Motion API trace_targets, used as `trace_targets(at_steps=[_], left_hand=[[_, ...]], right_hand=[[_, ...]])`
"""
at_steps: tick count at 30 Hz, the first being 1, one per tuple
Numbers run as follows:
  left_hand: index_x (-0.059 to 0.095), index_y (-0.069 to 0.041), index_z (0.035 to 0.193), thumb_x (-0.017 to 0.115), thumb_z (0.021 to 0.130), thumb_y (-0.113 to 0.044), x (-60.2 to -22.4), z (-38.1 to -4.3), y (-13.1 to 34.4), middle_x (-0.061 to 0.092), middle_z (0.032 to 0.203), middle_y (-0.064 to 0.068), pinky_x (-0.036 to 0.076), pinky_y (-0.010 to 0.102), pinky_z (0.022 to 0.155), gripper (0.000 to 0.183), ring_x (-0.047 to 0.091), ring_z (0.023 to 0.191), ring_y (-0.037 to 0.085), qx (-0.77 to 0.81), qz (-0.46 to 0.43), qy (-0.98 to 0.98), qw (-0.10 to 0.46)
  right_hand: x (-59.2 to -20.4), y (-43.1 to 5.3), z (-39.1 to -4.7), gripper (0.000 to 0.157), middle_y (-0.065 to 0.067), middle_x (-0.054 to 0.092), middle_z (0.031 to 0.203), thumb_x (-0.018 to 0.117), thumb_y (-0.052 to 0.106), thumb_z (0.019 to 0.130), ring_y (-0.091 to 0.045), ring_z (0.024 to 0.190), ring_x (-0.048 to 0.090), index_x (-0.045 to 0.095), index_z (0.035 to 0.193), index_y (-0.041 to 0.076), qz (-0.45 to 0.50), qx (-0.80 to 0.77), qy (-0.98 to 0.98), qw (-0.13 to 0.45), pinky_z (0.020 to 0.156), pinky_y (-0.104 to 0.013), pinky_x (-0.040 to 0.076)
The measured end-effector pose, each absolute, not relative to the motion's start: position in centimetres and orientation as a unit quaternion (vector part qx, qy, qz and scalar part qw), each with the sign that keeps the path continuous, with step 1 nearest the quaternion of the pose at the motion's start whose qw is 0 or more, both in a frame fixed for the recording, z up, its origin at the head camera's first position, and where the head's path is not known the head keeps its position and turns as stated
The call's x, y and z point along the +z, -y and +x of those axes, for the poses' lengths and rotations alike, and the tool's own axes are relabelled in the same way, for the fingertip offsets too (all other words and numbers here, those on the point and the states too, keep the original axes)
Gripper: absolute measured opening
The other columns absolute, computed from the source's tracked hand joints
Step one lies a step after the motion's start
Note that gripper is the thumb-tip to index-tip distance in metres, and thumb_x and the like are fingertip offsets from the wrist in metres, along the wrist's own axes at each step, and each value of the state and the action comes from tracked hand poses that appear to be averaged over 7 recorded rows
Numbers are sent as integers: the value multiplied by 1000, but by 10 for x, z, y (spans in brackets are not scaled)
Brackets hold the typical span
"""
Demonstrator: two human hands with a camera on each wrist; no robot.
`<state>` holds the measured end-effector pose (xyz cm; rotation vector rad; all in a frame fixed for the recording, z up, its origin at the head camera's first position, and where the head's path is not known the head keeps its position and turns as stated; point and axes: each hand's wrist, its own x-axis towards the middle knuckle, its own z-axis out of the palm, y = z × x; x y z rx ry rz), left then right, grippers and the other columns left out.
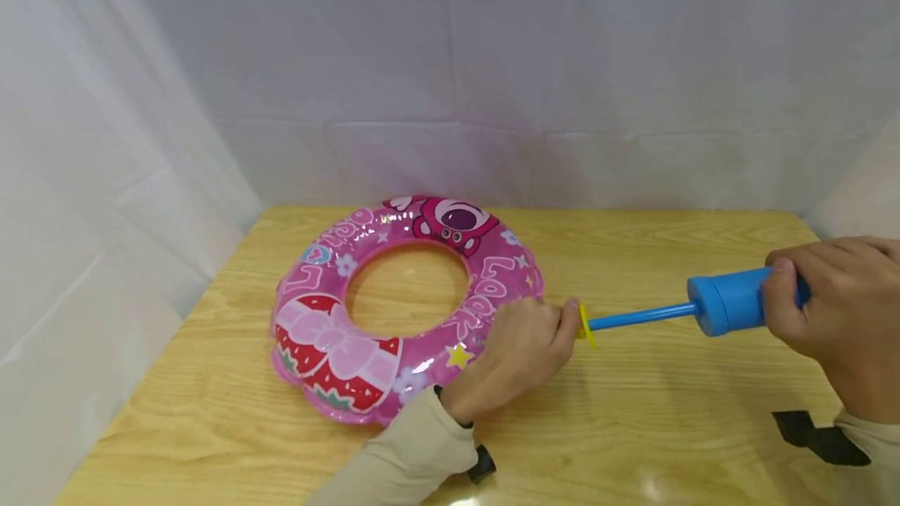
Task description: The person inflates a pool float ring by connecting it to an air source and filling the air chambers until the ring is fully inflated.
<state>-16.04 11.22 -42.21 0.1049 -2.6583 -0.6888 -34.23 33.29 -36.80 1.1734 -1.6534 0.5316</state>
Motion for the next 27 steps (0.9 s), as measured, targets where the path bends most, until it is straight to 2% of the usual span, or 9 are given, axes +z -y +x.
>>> trace_targets(at_steps=[2, 10, 18, 24, 27], left_hand=[[39, -15, 49, 34, 104, -26, -421, -160, -113, 28, 41, -9, 21, 17, 34, 56, 23, 35, 1, -244, 37, 949, 198], [40, -15, 49, 37, 103, -26, -421, -160, -114, 29, 42, -10, 23, 18, 36, 55, 25, 35, 3, -248, 44, 947, 202], [41, -15, 49, 36, 103, -26, -423, -161, -115, 30, 42, -10, 22, 18, 35, 55, 26, 35, 3, -249, 52, 946, 202], [40, -15, 48, 37, 103, -25, -424, -163, -118, 28, 42, -9, 21, 17, 34, 56, 24, 34, 3, -244, 62, 947, 201], [40, -14, 48, 37, 103, -24, -423, -164, -119, 28, 41, -9, 20, 17, 34, 56, 24, 33, 3, -233, 66, 948, 206]], right_hand=[[-369, -336, -345, 61, -30, 53, 60, 28, 32, 94, -48, 53, 46, 58, 64, -11, 490, 242, 672, 499, 60, -59, 37], [-369, -342, -357, 59, -32, 44, 54, 28, 25, 94, -45, 43, 34, 52, 58, -15, 505, 303, 630, 506, 49, -58, 29], [-373, -356, -369, 61, -31, 43, 56, 26, 25, 99, -43, 45, 32, 51, 60, -16, 505, 322, 644, 477, 51, -57, 28], [-375, -350, -371, 50, -28, 39, 51, 28, 16, 90, -36, 41, 24, 48, 54, -13, 506, 322, 626, 499, 44, -48, 20], [-375, -348, -366, 49, -28, 41, 53, 28, 16, 90, -35, 42, 25, 50, 56, -13, 500, 306, 629, 510, 46, -48, 21]])
